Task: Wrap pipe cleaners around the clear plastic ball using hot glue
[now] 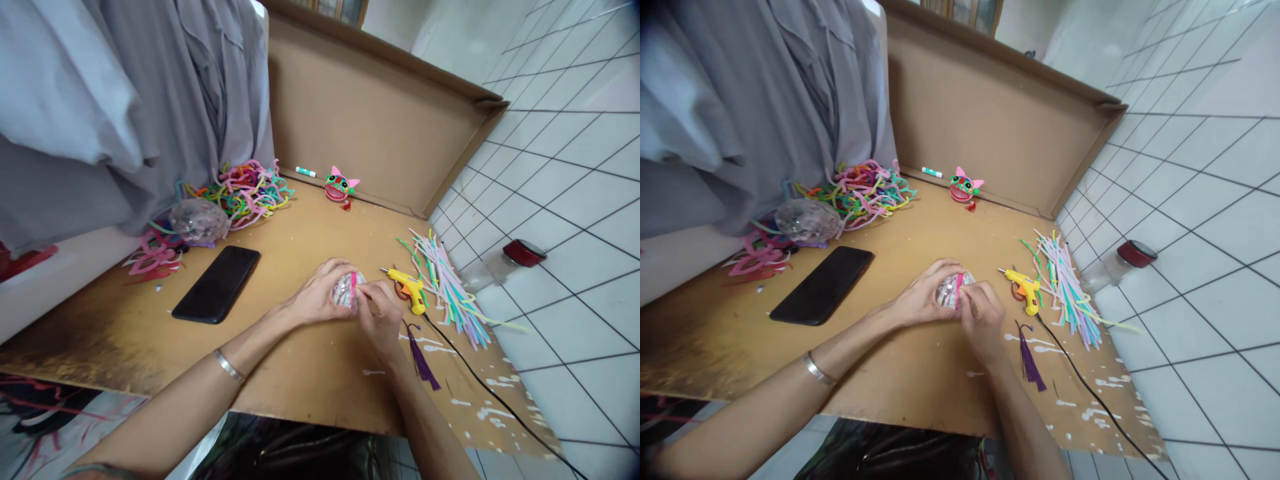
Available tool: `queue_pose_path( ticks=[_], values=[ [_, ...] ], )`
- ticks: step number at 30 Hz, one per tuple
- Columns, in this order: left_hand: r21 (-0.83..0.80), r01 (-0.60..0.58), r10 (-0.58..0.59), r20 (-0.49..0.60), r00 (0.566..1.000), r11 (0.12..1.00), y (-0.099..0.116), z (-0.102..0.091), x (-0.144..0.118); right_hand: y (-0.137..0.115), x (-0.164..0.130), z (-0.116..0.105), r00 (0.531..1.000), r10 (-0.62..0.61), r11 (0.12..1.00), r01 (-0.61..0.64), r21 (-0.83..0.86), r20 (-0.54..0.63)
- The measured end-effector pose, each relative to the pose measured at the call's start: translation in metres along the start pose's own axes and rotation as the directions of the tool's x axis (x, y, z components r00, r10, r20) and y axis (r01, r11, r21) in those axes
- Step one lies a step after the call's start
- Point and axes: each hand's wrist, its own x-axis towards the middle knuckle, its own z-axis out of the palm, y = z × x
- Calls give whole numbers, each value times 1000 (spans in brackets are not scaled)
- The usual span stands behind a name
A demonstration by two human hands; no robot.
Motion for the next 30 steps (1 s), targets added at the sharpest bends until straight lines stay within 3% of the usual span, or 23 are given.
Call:
queue_pose_path(
  ticks=[14, 30],
  values=[
    [-9, -45, 45, -18, 999, 999, -7, 5, -3, -2, 3, -2, 1000, -12, 1000, 11, -14, -29],
    [-37, 19, -18, 26, 999, 999, -2, -1, -1, -3, 0, 1, 999, 25, 1000, -25, 17, 24]
  ],
)
